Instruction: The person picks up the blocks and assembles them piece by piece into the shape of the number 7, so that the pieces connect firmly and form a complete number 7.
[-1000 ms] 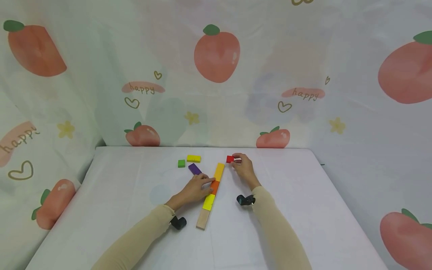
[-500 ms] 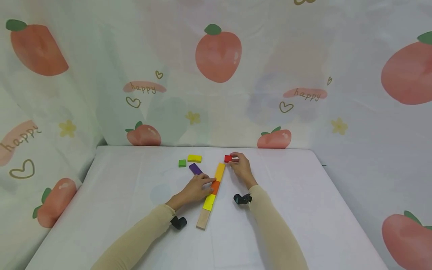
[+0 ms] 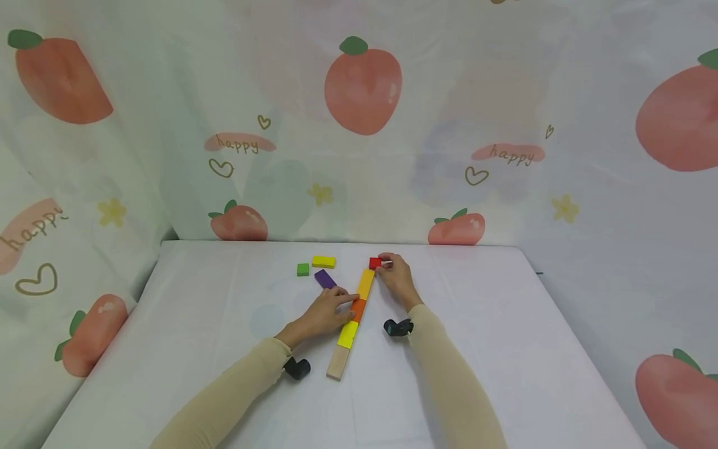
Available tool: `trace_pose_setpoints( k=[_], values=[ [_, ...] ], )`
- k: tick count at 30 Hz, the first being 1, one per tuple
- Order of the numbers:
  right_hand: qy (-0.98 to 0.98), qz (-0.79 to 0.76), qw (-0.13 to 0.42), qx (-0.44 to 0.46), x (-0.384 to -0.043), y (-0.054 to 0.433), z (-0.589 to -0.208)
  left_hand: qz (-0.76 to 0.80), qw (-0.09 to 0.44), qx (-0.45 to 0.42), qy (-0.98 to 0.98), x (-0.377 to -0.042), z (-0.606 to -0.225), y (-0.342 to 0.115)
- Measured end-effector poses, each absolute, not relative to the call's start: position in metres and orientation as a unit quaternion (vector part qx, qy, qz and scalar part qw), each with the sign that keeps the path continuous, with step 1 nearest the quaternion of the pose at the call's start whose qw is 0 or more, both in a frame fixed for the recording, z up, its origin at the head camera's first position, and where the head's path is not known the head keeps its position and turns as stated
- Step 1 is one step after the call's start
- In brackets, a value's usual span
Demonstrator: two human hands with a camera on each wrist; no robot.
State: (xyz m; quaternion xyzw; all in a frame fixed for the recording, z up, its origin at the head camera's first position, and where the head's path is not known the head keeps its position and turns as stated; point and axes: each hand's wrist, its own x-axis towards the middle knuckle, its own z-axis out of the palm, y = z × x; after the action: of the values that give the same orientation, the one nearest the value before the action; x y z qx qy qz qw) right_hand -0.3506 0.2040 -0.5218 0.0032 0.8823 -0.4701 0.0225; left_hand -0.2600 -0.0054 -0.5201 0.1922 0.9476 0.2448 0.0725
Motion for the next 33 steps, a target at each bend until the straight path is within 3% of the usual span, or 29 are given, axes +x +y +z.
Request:
trace_pose_setpoints(
  k=[23, 33],
  values=[
    [0.893, -0.445, 0.063, 0.011, -0.36, 0.191, -0.518, 0.245, 0.077, 0.184, 0.949, -0.261, -0.52, -0.005],
    [0.892, -0.449, 0.052, 0.025, -0.36, 0.19, -0.52, 0.247, 0.074, 0.185, 0.948, -0.261, -0.521, -0.005]
  ],
)
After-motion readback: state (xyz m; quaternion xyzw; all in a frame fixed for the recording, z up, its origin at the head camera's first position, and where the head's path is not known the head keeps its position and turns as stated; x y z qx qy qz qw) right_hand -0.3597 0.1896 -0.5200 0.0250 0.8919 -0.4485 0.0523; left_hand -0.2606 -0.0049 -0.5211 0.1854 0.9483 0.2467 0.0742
